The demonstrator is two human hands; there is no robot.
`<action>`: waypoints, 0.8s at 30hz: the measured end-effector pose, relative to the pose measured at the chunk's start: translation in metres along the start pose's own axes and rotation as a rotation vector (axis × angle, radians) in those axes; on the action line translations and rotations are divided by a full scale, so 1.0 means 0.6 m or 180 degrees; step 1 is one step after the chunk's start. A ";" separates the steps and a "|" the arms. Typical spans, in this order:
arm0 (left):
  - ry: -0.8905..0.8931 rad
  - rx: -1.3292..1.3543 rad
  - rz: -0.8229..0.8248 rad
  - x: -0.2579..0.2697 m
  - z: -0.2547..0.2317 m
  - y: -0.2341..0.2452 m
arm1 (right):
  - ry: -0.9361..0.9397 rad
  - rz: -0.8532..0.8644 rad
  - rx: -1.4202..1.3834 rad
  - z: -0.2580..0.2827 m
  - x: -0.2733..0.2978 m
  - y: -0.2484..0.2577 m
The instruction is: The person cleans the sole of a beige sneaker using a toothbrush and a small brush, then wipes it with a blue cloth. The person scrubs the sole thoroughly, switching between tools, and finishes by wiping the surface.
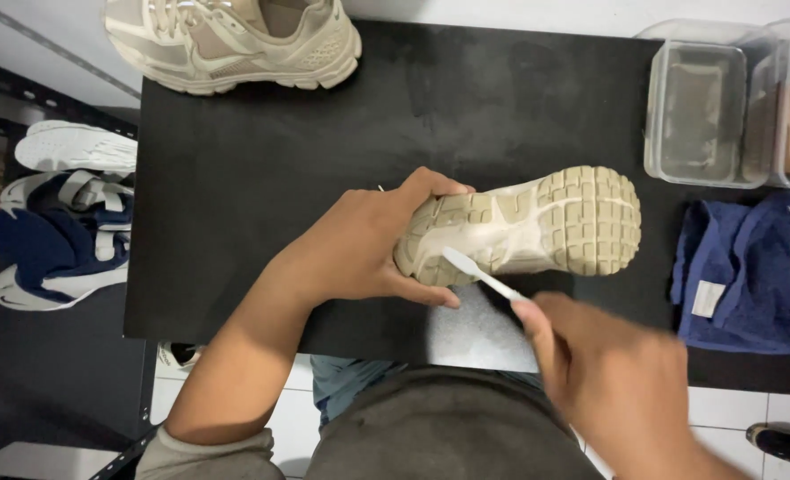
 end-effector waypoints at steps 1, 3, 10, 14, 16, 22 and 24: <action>0.0007 0.0001 -0.0012 0.000 0.001 -0.002 | 0.0014 0.0001 0.0000 0.004 0.017 -0.009; -0.0083 -0.0109 -0.0070 0.002 0.003 -0.004 | -0.0410 0.0001 0.0083 0.009 0.052 -0.027; -0.0206 -0.0426 -0.0329 0.005 0.002 -0.021 | -0.0519 -0.0085 -0.0380 0.017 0.051 -0.072; -0.0128 -0.1060 -0.1209 0.005 0.001 -0.044 | -0.0455 -0.0236 -0.0284 0.016 0.020 -0.065; 0.0045 -0.1264 -0.1424 0.003 0.001 -0.059 | -0.0398 -0.0149 -0.0209 0.011 0.025 -0.056; 0.0342 -0.1291 -0.1477 0.000 0.008 -0.082 | -0.0548 -0.0226 -0.0031 0.002 0.029 -0.071; -0.0058 -0.1621 -0.1600 0.001 0.009 -0.073 | -0.0524 -0.0375 -0.0549 0.012 0.007 -0.085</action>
Point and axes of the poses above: each hand's wrist, its own x-axis away from the middle knuckle, its own y-axis out of the back of the hand, z = x × y, the point moved 2 cm from there along -x, towards the middle knuckle, and after that the axes turned 4 degrees about -y, right-handed, at the moved point
